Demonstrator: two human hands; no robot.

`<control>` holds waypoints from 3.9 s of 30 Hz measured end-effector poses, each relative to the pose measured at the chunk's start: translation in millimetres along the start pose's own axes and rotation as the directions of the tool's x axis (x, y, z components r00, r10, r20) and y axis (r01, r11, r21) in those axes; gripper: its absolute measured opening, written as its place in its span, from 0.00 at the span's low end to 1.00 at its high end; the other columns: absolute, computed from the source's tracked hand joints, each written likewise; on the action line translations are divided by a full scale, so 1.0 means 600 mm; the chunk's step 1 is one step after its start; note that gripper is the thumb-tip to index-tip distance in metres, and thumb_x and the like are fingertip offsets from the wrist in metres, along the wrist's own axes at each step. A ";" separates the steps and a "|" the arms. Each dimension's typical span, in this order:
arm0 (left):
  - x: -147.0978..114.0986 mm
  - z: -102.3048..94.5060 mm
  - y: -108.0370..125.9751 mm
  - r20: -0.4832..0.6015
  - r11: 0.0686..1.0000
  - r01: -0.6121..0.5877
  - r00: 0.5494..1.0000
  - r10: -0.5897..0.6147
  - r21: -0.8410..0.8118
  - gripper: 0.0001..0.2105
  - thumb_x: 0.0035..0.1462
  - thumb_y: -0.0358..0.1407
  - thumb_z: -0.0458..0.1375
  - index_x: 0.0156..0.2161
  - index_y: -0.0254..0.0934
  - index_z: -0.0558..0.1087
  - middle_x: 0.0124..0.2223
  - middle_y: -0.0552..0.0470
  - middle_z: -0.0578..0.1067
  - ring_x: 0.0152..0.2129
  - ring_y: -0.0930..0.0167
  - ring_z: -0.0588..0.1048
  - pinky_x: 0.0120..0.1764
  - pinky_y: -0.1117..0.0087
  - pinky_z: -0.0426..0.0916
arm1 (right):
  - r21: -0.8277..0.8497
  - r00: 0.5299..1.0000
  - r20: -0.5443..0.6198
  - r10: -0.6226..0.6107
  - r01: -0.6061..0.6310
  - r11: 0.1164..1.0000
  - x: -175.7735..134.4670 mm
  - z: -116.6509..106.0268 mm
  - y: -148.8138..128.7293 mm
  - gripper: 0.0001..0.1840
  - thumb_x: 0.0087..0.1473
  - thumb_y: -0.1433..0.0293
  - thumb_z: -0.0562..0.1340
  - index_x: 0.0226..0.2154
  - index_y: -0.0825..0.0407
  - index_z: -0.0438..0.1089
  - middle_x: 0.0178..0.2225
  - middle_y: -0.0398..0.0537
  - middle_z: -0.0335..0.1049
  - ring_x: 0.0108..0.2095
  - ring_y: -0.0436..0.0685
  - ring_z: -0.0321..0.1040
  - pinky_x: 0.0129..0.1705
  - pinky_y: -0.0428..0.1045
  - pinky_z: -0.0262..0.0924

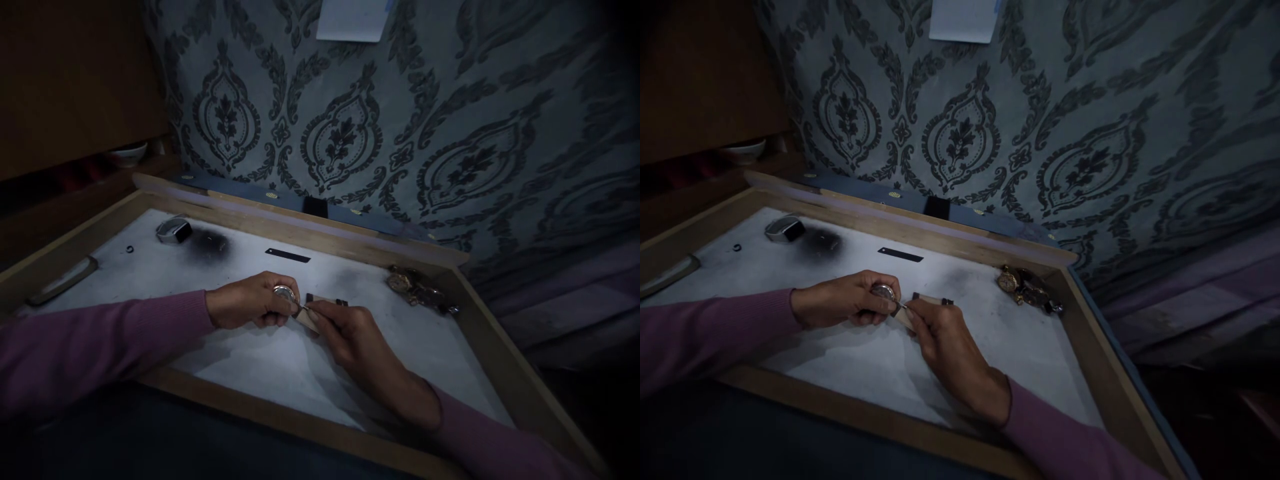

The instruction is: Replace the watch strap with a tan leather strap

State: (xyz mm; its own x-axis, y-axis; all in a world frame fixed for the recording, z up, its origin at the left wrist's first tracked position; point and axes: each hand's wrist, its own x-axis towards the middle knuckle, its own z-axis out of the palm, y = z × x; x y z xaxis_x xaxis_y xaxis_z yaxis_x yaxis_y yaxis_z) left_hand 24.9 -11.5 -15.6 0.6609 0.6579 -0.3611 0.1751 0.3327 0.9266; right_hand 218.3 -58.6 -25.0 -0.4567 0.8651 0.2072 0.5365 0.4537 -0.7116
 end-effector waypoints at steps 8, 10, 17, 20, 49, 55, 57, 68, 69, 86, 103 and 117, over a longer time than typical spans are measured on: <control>-0.001 0.000 0.000 -0.007 1.000 0.016 1.000 -0.016 0.000 0.05 0.51 0.33 0.60 0.30 0.36 0.66 0.18 0.60 0.66 0.14 0.80 0.58 0.18 0.76 0.46 | 0.004 1.000 0.004 -0.024 0.024 1.000 0.003 0.000 0.000 0.17 0.61 0.73 0.52 0.22 0.53 0.63 0.21 0.41 0.61 0.21 0.48 0.56 0.24 0.45 0.51; -0.001 0.000 0.000 0.003 1.000 0.002 1.000 -0.002 -0.006 0.06 0.51 0.33 0.60 0.30 0.36 0.66 0.18 0.60 0.66 0.13 0.80 0.57 0.18 0.76 0.46 | -0.004 1.000 0.007 -0.022 0.022 1.000 0.003 -0.001 -0.002 0.17 0.61 0.73 0.52 0.21 0.53 0.62 0.20 0.40 0.60 0.21 0.48 0.55 0.24 0.45 0.50; 0.000 -0.003 -0.004 0.023 1.000 -0.011 1.000 0.012 -0.019 0.06 0.50 0.33 0.60 0.30 0.36 0.67 0.18 0.60 0.66 0.13 0.81 0.57 0.17 0.76 0.45 | 0.013 0.999 0.017 -0.039 0.038 0.999 0.002 0.000 0.000 0.17 0.62 0.73 0.52 0.21 0.52 0.60 0.20 0.39 0.57 0.21 0.48 0.54 0.24 0.45 0.49; 0.000 -0.003 -0.004 0.029 1.000 -0.008 1.000 0.009 -0.025 0.06 0.50 0.34 0.61 0.30 0.35 0.67 0.19 0.60 0.66 0.13 0.80 0.57 0.17 0.76 0.45 | 0.001 0.999 0.024 -0.046 0.046 0.999 0.001 0.000 0.002 0.17 0.62 0.73 0.52 0.21 0.52 0.60 0.20 0.39 0.56 0.21 0.47 0.53 0.25 0.45 0.48; 0.000 -0.004 0.003 0.025 0.999 0.027 0.999 -0.026 -0.038 0.05 0.52 0.32 0.60 0.30 0.35 0.67 0.19 0.60 0.66 0.13 0.81 0.57 0.17 0.76 0.45 | -0.032 1.000 0.011 -0.023 0.023 0.999 -0.001 0.002 0.002 0.16 0.63 0.72 0.51 0.25 0.53 0.65 0.22 0.43 0.65 0.24 0.51 0.61 0.27 0.47 0.54; -0.002 -0.003 0.005 0.017 0.999 0.030 0.999 -0.030 -0.022 0.06 0.52 0.33 0.60 0.30 0.35 0.66 0.19 0.60 0.65 0.13 0.80 0.56 0.17 0.76 0.44 | -0.015 1.000 0.005 -0.021 0.021 1.000 -0.001 0.002 0.002 0.16 0.63 0.72 0.51 0.24 0.53 0.64 0.22 0.43 0.64 0.23 0.50 0.61 0.27 0.46 0.53; -0.002 -0.003 0.005 0.021 0.999 0.026 0.999 -0.025 -0.026 0.06 0.51 0.34 0.60 0.30 0.35 0.67 0.19 0.60 0.65 0.13 0.80 0.56 0.17 0.76 0.44 | -0.001 1.000 0.001 -0.018 0.018 1.000 0.000 0.002 0.001 0.16 0.63 0.72 0.51 0.24 0.53 0.64 0.22 0.43 0.64 0.23 0.50 0.61 0.27 0.46 0.53; -0.002 -0.004 0.002 0.043 0.999 0.033 0.999 -0.032 -0.031 0.05 0.53 0.32 0.60 0.30 0.36 0.66 0.18 0.60 0.65 0.13 0.80 0.55 0.17 0.75 0.42 | 0.008 0.999 0.016 -0.048 0.048 0.999 0.000 0.000 0.002 0.17 0.62 0.74 0.52 0.22 0.53 0.63 0.20 0.40 0.57 0.22 0.48 0.54 0.25 0.45 0.50; -0.002 -0.004 0.001 0.046 0.999 0.027 0.999 -0.025 -0.032 0.05 0.53 0.32 0.60 0.30 0.36 0.66 0.18 0.60 0.65 0.13 0.80 0.55 0.17 0.75 0.42 | 0.006 0.998 0.021 -0.052 0.052 0.999 0.000 -0.001 0.002 0.17 0.62 0.74 0.52 0.22 0.53 0.62 0.20 0.39 0.56 0.21 0.48 0.53 0.25 0.45 0.49; -0.002 -0.006 -0.002 0.069 0.999 0.003 0.998 0.000 -0.037 0.07 0.51 0.34 0.61 0.30 0.35 0.67 0.19 0.60 0.66 0.13 0.81 0.56 0.17 0.76 0.44 | -0.044 0.993 0.041 -0.111 0.113 0.993 -0.001 -0.003 0.003 0.18 0.63 0.74 0.51 0.21 0.52 0.57 0.19 0.39 0.54 0.20 0.47 0.52 0.23 0.45 0.48; -0.001 -0.003 -0.003 0.076 0.993 0.033 0.997 -0.025 -0.115 0.04 0.53 0.31 0.59 0.31 0.35 0.67 0.18 0.59 0.65 0.12 0.81 0.55 0.16 0.75 0.41 | -0.040 0.989 0.037 -0.145 0.146 0.988 -0.002 -0.003 0.005 0.16 0.62 0.75 0.51 0.23 0.52 0.59 0.21 0.40 0.58 0.21 0.47 0.54 0.24 0.45 0.49; 0.000 -0.007 -0.005 0.093 0.997 0.006 0.996 0.001 -0.075 0.06 0.52 0.33 0.61 0.31 0.34 0.68 0.19 0.60 0.66 0.13 0.81 0.56 0.16 0.76 0.44 | -0.043 0.986 0.029 -0.164 0.165 0.985 -0.002 -0.004 0.001 0.16 0.62 0.76 0.51 0.23 0.52 0.60 0.20 0.39 0.57 0.20 0.47 0.53 0.23 0.44 0.49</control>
State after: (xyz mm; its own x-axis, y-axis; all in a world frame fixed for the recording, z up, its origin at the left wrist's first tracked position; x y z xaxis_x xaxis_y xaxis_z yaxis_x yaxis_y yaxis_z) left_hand 21.0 -9.8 -19.0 0.7263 0.5924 -0.3485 0.1237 0.3861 0.9141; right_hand 220.9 -58.6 -24.3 -0.5589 0.7723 0.3020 0.4838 0.5994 -0.6377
